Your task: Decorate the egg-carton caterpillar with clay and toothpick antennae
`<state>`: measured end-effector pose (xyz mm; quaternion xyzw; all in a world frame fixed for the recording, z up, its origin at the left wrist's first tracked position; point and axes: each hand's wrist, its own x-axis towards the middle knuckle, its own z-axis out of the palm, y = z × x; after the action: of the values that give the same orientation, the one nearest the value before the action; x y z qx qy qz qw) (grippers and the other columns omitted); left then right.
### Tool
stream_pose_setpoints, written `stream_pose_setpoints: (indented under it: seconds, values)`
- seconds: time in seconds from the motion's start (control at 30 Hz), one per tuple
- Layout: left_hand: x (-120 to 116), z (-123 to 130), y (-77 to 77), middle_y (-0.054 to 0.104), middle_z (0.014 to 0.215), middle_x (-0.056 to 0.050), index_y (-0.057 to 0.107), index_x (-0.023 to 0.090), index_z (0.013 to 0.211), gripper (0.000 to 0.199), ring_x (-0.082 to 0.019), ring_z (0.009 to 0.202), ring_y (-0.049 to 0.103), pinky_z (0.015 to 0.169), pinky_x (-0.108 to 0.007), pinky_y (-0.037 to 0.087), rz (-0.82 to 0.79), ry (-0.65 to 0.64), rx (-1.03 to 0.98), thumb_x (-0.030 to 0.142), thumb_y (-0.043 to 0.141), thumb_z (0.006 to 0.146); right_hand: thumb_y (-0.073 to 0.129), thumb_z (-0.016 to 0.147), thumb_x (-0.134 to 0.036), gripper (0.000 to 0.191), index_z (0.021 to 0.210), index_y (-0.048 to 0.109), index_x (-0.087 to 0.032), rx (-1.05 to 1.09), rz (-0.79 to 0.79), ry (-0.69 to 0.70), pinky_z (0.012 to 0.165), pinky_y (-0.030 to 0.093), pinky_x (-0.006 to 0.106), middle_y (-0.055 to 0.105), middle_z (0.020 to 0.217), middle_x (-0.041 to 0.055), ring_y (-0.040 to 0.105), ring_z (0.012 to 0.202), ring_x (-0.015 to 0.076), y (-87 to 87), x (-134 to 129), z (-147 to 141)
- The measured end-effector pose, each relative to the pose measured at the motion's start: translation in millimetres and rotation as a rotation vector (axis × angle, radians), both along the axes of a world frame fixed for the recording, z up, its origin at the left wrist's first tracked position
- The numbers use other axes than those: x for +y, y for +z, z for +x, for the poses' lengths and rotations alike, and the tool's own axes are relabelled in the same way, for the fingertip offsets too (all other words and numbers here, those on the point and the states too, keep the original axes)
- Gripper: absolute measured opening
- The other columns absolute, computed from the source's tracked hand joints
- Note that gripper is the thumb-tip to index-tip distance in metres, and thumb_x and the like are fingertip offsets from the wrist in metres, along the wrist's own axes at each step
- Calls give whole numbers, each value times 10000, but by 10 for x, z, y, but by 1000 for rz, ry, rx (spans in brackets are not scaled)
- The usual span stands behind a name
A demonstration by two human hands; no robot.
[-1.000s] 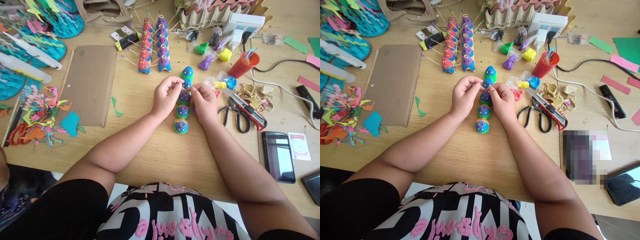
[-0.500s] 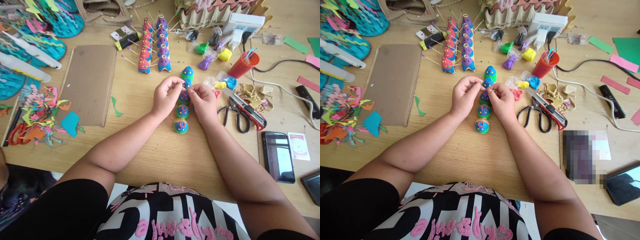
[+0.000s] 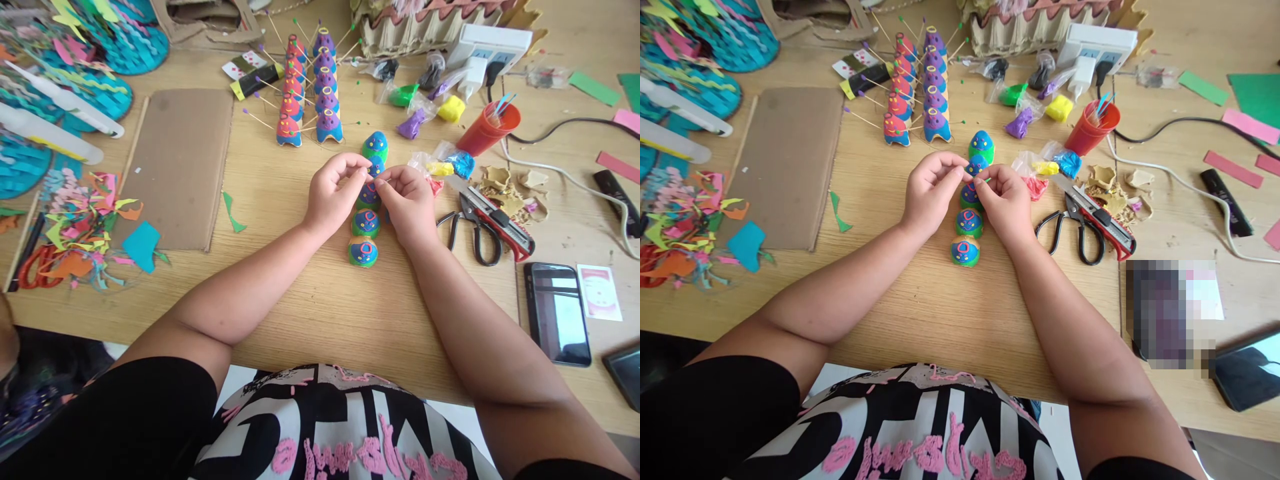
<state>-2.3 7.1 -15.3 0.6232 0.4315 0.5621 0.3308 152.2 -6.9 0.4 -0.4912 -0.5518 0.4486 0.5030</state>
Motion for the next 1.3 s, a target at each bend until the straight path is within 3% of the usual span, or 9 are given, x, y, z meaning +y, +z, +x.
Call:
stream_pose_setpoints:
  seconds: [0.33, 0.9, 1.3]
  values:
    - [33, -8, -58, 763, 1037, -18, 677, 246, 1104, 142, -150, 999, 739, 945, -316, 599, -24, -44, 40, 267, 674, 963, 770, 893, -479, 270, 888, 622, -253, 25, 20, 6, 444, 284, 237, 497, 638, -53, 383, 518, 75, 4, 3, -7]
    - [7, 5, 18, 763, 1081, -26, 664, 221, 1085, 198, -154, 1014, 728, 982, -339, 593, -86, -94, 31, 162, 687, 897, 749, 903, -502, 280, 946, 609, -264, 17, 10, 36, 441, 294, 241, 454, 605, -67, 362, 499, 77, -28, 15, 4]
    - [8, 0, 17, 733, 973, -9, 672, 225, 1069, 185, -144, 960, 709, 930, -313, 595, -129, -38, 9, 136, 638, 910, 736, 919, -453, 240, 915, 616, -246, 30, -11, 0, 476, 339, 223, 499, 663, -54, 391, 550, 76, 26, -6, -11]
